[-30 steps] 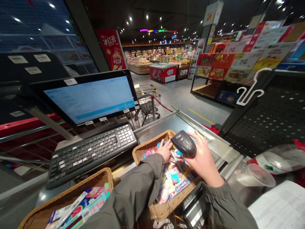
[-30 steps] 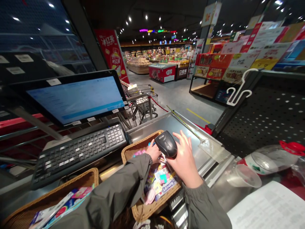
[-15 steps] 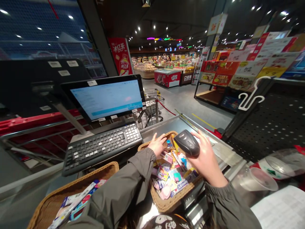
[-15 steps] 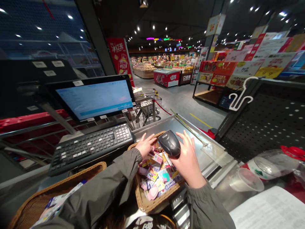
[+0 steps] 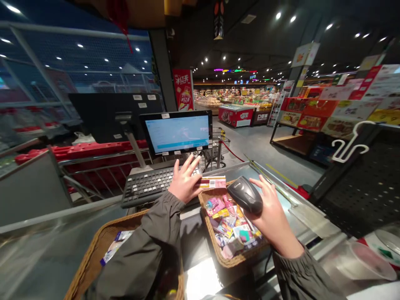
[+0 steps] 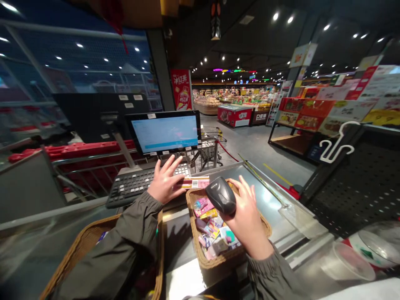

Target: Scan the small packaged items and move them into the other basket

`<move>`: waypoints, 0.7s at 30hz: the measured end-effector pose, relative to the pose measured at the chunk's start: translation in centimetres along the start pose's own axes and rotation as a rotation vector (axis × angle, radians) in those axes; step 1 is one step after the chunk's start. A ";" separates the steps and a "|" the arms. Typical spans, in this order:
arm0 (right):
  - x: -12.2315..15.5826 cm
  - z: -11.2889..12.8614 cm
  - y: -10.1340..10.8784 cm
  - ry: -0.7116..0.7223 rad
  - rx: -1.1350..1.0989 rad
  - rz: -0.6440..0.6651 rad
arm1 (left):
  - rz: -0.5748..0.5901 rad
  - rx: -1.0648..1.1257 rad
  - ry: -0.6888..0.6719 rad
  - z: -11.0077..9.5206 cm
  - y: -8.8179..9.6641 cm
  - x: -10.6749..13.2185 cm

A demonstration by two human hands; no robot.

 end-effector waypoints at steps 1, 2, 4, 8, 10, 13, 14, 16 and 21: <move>-0.2 0.6 -0.1 0.016 -0.005 0.008 | -0.019 -0.017 0.012 0.2 0.8 0.5; -0.4 1.2 -0.3 0.034 -0.013 0.012 | -0.033 -0.033 0.025 0.5 1.4 0.9; -0.7 2.3 -0.6 0.067 -0.034 0.017 | -0.054 -0.061 0.052 1.0 2.6 1.9; -1.2 4.3 -1.3 0.098 -0.080 0.024 | -0.099 -0.101 0.116 2.3 4.6 3.8; -1.3 5.3 -1.6 0.116 -0.099 0.029 | -0.117 -0.117 0.147 2.9 5.4 4.7; -1.4 6.9 -2.1 0.155 -0.112 0.049 | -0.136 -0.142 0.175 3.7 6.5 5.8; -1.5 7.4 -2.2 0.166 -0.112 0.057 | -0.143 -0.152 0.181 3.9 6.8 6.2; -1.5 8.3 -2.6 0.184 -0.113 0.072 | -0.160 -0.172 0.191 4.4 7.3 6.8; -1.5 10.0 -3.4 0.206 -0.131 0.078 | -0.186 -0.202 0.215 5.7 8.2 8.2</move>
Point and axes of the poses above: each hand's wrist, its own x-axis away from the middle knuckle, its own y-axis out of the back of the hand, z = x × y, the point moved 2 cm from there along -x, towards the middle knuckle
